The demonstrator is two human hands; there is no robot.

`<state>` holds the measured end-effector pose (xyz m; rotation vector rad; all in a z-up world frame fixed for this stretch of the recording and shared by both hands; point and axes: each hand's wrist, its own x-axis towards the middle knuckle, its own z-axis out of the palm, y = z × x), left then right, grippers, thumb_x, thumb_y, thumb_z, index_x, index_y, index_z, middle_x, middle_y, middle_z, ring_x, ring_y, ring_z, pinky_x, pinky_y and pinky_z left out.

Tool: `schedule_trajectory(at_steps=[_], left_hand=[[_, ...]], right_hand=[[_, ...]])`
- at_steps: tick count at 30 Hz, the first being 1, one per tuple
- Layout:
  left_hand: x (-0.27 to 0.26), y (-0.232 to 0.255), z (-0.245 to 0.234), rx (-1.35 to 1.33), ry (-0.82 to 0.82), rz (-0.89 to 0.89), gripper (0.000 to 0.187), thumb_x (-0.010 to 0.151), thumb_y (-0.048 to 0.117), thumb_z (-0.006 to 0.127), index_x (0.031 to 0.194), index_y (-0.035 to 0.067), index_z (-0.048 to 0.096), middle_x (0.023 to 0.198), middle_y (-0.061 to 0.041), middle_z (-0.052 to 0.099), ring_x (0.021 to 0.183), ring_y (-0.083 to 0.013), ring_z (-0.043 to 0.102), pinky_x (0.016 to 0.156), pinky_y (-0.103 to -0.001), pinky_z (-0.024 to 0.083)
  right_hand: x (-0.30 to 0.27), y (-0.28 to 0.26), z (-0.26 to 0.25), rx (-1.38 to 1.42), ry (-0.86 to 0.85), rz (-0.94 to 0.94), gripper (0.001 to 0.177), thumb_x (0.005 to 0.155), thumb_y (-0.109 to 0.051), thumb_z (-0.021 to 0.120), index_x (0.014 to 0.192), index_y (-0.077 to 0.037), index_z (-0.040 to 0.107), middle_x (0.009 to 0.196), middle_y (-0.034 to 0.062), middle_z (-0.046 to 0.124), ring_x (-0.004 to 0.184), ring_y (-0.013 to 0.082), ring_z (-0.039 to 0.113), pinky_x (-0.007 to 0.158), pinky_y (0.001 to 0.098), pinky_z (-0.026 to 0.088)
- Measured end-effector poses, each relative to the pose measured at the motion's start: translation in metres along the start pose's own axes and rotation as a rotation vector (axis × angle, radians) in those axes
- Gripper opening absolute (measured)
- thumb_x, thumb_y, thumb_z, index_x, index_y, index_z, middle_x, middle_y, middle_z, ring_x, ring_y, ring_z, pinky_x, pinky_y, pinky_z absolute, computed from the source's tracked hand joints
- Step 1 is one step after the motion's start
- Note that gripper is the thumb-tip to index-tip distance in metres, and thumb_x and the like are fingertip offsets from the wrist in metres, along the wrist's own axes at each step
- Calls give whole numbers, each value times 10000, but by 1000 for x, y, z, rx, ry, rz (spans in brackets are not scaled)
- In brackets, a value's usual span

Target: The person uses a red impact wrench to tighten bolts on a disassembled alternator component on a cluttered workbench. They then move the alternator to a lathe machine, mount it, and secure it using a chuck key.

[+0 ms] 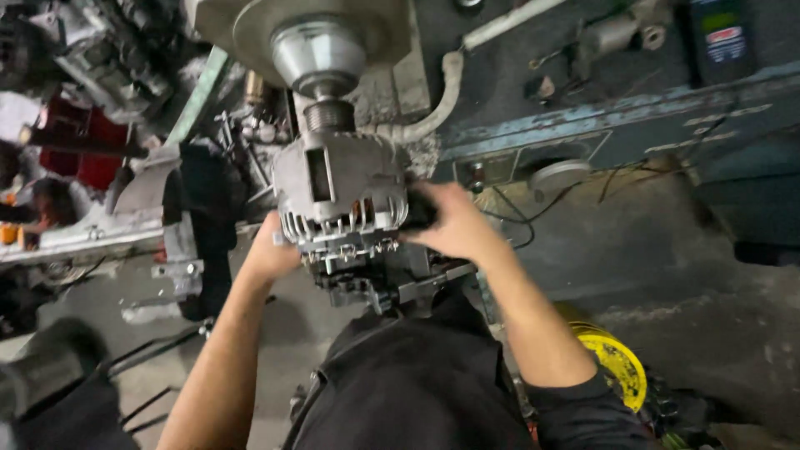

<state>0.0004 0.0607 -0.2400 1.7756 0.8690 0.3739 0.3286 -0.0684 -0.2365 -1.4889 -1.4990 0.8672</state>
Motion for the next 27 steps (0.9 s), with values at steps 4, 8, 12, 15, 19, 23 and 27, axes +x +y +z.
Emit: schedule_trajectory(at_steps=[4,8,12,15,19,23,27], left_hand=[[0,41,-10,110,17,-157,298,825,54,694,1117,24,742,996,-55,777,892,-95,668,824,-309,561],[4,85,-7,359,104,-28,391,801,46,714,1189,3,691,1022,-88,771,940,-118,685,858,-312,550],[13,107,5,600,402,-35,326,808,78,811,1078,-28,662,921,-188,717,843,-232,709,775,-351,548],[18,104,2,507,512,-80,363,773,34,753,1110,-17,628,910,-162,725,827,-274,731,755,-358,554],[21,83,-6,577,561,-4,378,805,0,751,1170,1,652,993,-171,724,884,-311,734,790,-370,565],[27,77,-19,680,531,94,423,752,18,784,1167,41,704,1023,-187,736,947,-361,732,814,-398,575],[22,81,-10,657,573,63,409,734,72,808,1134,59,722,1027,-181,747,933,-357,736,802,-407,581]], right_hand=[[-6,24,-13,151,113,-151,652,712,-265,932,1229,28,662,1122,199,739,1029,328,733,915,439,557],[-3,23,-15,332,104,145,422,817,-172,842,1202,-45,724,1039,115,785,935,229,722,858,370,584],[7,6,-13,-25,387,-229,521,813,-110,875,1276,9,668,1158,192,722,1153,359,648,987,448,504],[16,-13,-21,56,323,-212,443,896,-68,793,1309,-2,648,1197,217,654,1092,349,665,915,395,554],[29,-14,-20,7,294,-225,364,938,-32,759,1292,-35,674,1237,182,677,1110,369,682,897,398,560],[42,0,-15,-142,323,-284,391,838,18,751,1220,-52,707,1173,156,702,1043,375,696,874,411,561],[36,6,-5,-122,302,-226,394,822,46,714,1206,-45,719,1146,160,715,1013,361,712,848,389,573]])
